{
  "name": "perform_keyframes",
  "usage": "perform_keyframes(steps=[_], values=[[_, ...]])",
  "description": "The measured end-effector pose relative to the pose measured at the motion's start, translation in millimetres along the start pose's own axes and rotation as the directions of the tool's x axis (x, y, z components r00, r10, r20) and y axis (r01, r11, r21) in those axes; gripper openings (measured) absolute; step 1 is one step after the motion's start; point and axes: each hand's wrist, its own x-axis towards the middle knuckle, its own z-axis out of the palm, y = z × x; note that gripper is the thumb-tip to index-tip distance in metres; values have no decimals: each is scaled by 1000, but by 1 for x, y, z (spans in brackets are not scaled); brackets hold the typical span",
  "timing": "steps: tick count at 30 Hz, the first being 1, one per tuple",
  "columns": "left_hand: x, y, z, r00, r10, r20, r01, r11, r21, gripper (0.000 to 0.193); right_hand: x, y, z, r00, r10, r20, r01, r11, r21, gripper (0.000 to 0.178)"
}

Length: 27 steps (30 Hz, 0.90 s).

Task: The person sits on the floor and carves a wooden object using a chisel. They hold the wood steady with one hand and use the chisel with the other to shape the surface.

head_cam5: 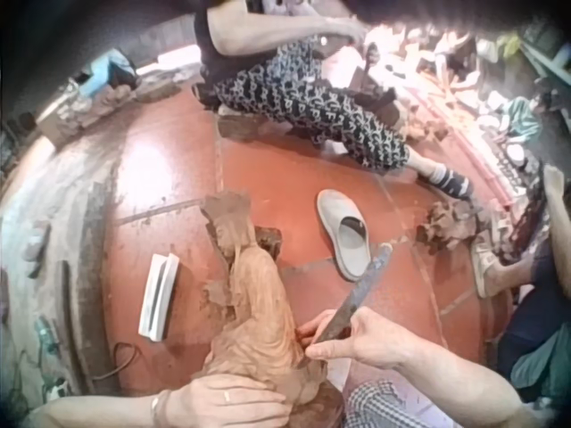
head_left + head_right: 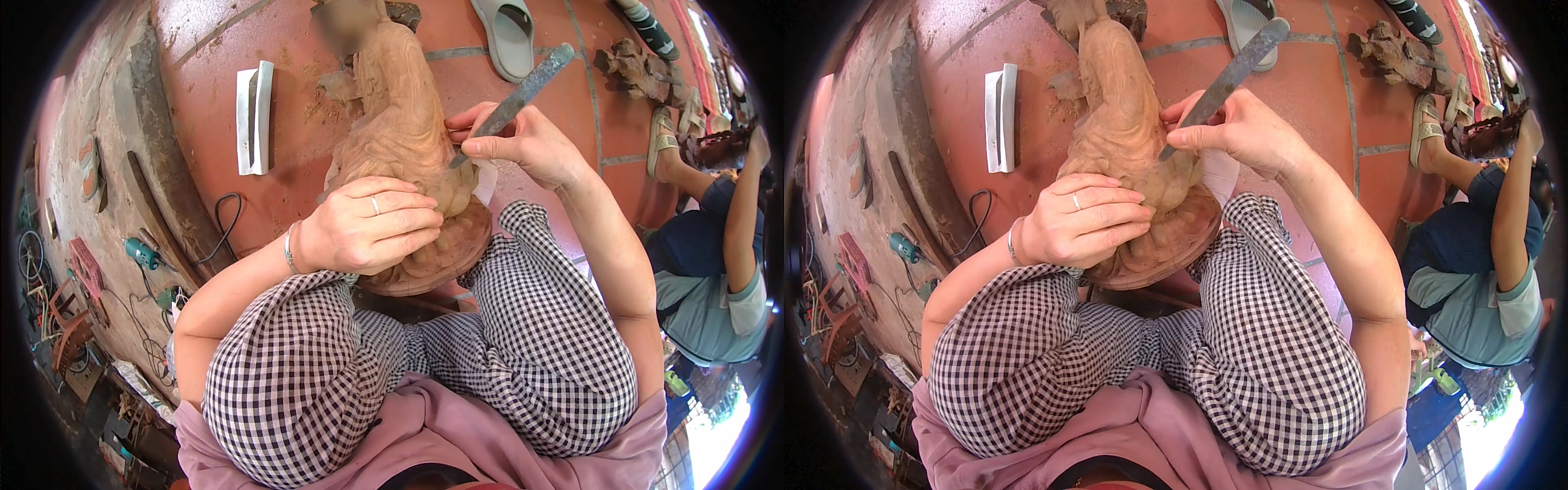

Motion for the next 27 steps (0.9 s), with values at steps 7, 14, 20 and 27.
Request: perform_keyframes(steps=[7,14,20,27], values=[[0,0,0,1000,2,12,-2,1000,8,22,-6,1,20,991,-79,-111,70,994,-86,30],[0,0,2,1000,7,-10,-7,1000,10,22,-2,-7,12,993,-14,-115,-2,991,-137,34],[-1,-1,1,1000,2,5,-2,1000,7,23,-5,1,21,993,-59,-104,48,993,-112,38],[0,0,1,1000,-4,-5,4,1000,-7,23,5,11,4,990,-78,-116,71,996,-59,23]])
